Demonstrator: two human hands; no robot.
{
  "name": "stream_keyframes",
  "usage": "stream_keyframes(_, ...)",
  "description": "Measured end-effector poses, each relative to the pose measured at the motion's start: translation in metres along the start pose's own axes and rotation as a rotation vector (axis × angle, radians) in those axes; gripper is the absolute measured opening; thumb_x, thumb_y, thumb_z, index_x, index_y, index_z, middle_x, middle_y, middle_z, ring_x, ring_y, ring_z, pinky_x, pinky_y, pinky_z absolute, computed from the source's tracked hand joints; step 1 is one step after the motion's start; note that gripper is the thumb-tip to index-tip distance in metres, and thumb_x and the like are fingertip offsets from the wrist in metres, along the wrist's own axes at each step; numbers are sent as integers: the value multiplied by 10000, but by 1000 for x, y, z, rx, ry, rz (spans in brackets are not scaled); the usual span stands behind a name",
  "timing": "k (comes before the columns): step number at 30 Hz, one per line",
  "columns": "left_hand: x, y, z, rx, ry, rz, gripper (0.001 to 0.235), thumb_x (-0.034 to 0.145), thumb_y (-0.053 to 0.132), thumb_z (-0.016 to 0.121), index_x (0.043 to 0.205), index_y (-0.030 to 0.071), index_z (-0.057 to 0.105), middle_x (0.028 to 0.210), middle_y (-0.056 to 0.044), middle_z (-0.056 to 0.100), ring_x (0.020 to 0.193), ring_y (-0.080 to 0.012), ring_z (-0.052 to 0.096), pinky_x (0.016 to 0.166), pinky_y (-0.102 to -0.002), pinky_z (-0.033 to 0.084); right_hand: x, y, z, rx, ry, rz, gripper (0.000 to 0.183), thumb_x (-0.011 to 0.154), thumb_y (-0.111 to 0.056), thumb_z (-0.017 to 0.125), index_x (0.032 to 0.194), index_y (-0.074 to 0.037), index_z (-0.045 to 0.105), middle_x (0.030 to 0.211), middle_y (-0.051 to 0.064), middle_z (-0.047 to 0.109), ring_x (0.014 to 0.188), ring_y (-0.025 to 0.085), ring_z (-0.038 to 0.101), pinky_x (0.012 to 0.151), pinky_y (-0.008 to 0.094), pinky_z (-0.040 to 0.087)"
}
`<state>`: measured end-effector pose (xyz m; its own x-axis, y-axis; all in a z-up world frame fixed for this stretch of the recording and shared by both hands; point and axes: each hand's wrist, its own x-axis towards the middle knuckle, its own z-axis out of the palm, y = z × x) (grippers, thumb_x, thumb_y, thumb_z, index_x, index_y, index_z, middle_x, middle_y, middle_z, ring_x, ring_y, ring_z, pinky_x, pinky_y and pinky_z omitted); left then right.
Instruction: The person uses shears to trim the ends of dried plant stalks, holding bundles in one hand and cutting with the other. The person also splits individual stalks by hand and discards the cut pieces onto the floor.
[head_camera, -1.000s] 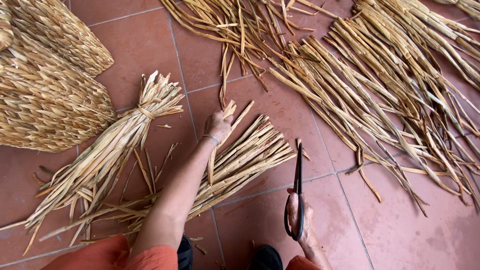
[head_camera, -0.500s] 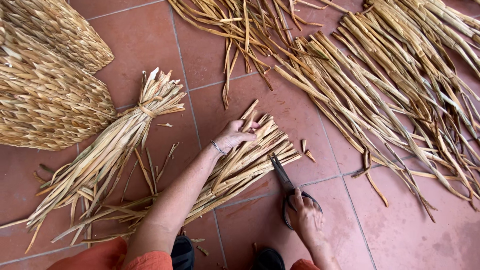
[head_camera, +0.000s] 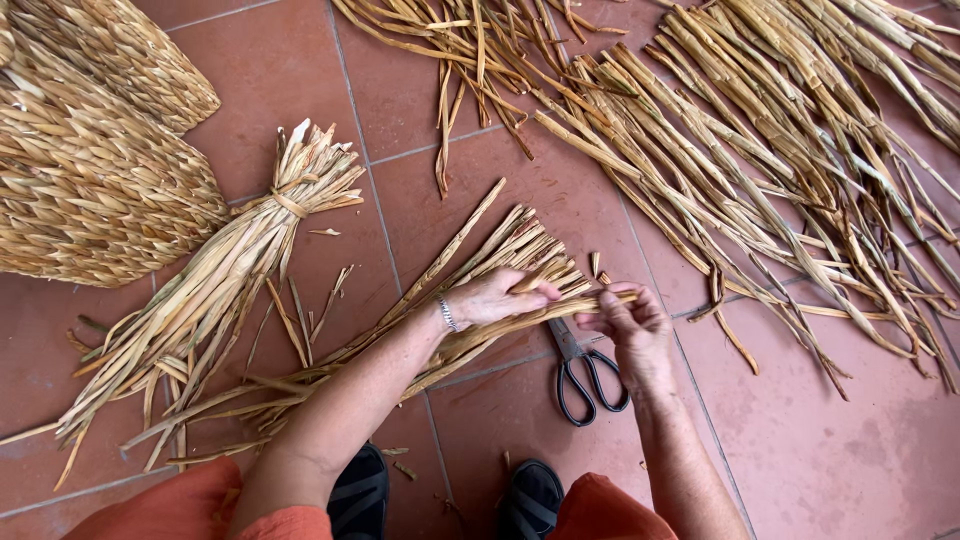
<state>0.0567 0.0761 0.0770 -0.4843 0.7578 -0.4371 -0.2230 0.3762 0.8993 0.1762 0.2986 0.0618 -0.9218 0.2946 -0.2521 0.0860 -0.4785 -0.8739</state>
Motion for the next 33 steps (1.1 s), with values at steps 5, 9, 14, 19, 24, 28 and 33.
stream_keyframes(5,-27,-19,-9,54,-12,-126,300,1006,273,614,1246,97,644,855,-88,718,713,-173,657,644,-335,548,-8,-20,-28,-6,-38,-164,155,945,-34,658,1094,-17,619,1062,170,757,905,260,726,849,404,608)
stream_keyframes(9,-34,-6,-5,429,205,154,324,955,261,726,1197,48,695,893,-110,749,806,-180,687,739,-349,564,-26,-44,-8,-1163,-7,-816,248,885,-163,713,1112,-100,636,1187,139,740,1110,332,673,1001,483,500)
stream_keyframes(14,-44,25,9,494,321,144,352,935,239,718,1219,41,657,946,-147,740,834,-216,718,777,-372,574,-41,-43,19,-1422,-254,-926,415,882,-147,660,1277,-25,628,1161,134,711,1086,357,690,1049,609,418)
stream_keyframes(19,-53,25,3,634,308,515,328,925,71,713,1240,31,629,1144,-148,712,1088,-269,676,936,-385,550,-36,-23,6,-1298,-292,-559,268,949,-60,620,1215,-30,633,989,180,681,920,399,667,760,498,546)
stream_keyframes(24,-38,6,-5,973,475,576,434,842,-151,575,1248,2,587,1162,-150,668,1126,-302,638,981,-413,541,-40,-14,8,-1190,-393,-546,249,986,-96,579,1209,12,608,902,185,658,811,362,676,670,467,536)
stream_keyframes(28,-33,-8,-8,1098,545,668,295,873,-93,617,1151,6,620,1094,-142,652,1078,-277,635,931,-389,573,-44,-6,10,-1350,-437,-376,177,1051,-172,580,1006,-10,634,787,158,641,666,310,673,612,445,533)
stream_keyframes(33,-25,-16,11,1075,213,160,94,1021,135,646,928,121,648,830,-52,621,787,-182,589,664,-353,538,-30,-1,-6,-1342,-169,-518,133,1009,-137,582,1036,-50,678,689,75,678,520,214,664,458,362,544)
